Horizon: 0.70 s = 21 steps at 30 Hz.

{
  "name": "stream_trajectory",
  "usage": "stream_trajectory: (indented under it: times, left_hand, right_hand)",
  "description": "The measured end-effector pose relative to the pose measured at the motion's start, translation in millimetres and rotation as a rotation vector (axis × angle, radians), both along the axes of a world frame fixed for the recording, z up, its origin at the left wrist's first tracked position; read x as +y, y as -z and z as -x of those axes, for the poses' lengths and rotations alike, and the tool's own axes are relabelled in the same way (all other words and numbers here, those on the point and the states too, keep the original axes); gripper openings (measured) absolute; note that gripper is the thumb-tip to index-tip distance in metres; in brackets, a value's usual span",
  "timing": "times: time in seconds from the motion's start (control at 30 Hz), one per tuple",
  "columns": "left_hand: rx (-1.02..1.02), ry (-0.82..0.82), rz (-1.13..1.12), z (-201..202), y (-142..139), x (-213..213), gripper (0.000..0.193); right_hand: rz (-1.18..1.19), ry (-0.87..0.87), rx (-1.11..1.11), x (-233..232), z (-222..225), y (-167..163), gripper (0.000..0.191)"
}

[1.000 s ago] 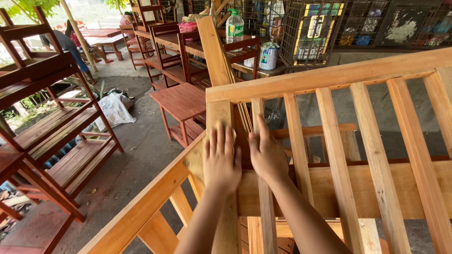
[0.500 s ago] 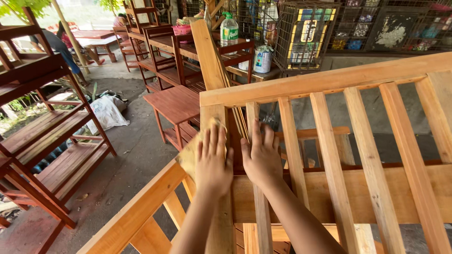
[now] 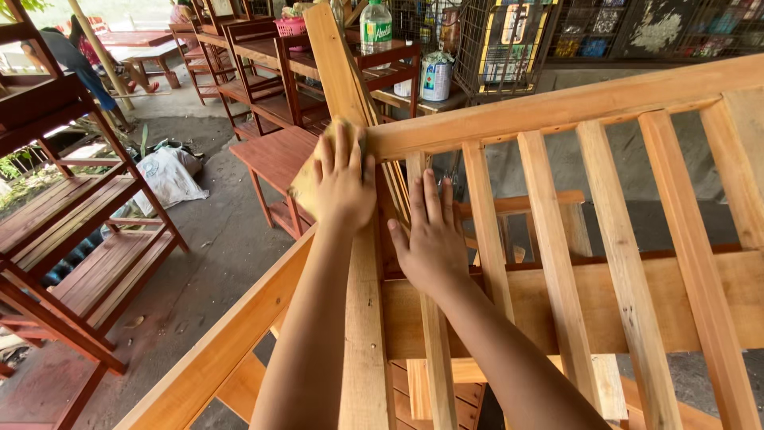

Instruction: The person sands a wooden chair frame with a sheet of sandpaper, rubbing the slats, rails and edges by hand. They steady the frame with one hand while sanding different sections, moving around the frame to cover the top rails and side slats.

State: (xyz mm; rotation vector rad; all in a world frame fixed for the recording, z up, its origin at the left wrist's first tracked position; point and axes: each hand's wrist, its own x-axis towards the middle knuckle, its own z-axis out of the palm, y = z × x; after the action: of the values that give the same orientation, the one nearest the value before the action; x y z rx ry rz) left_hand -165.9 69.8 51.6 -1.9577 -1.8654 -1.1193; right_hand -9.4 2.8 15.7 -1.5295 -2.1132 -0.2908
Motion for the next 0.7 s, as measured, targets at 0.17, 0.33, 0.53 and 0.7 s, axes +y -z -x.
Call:
stream_trajectory:
  times: [0.17, 0.33, 0.53, 0.7]
  left_hand:
    - [0.056, 0.120, 0.032, -5.4, 68.0, -121.9, 0.061]
    - [0.133, 0.119, 0.107, -13.3, 111.0, -183.1, 0.061]
    - [0.079, 0.059, 0.018, -12.4, 39.5, -75.8, 0.056]
    - [0.042, 0.032, 0.056, -18.6, 40.4, -75.0, 0.059]
  right_hand:
    - [-0.046, 0.006, 0.036, 4.1, -0.8, 5.7, 0.078]
    - [-0.116, -0.026, 0.074, 5.9, -3.6, 11.8, 0.077]
    - [-0.047, -0.069, 0.205, 7.5, -5.0, 8.0, 0.078]
    - [-0.001, -0.044, 0.211, 9.1, -4.8, 9.0, 0.077]
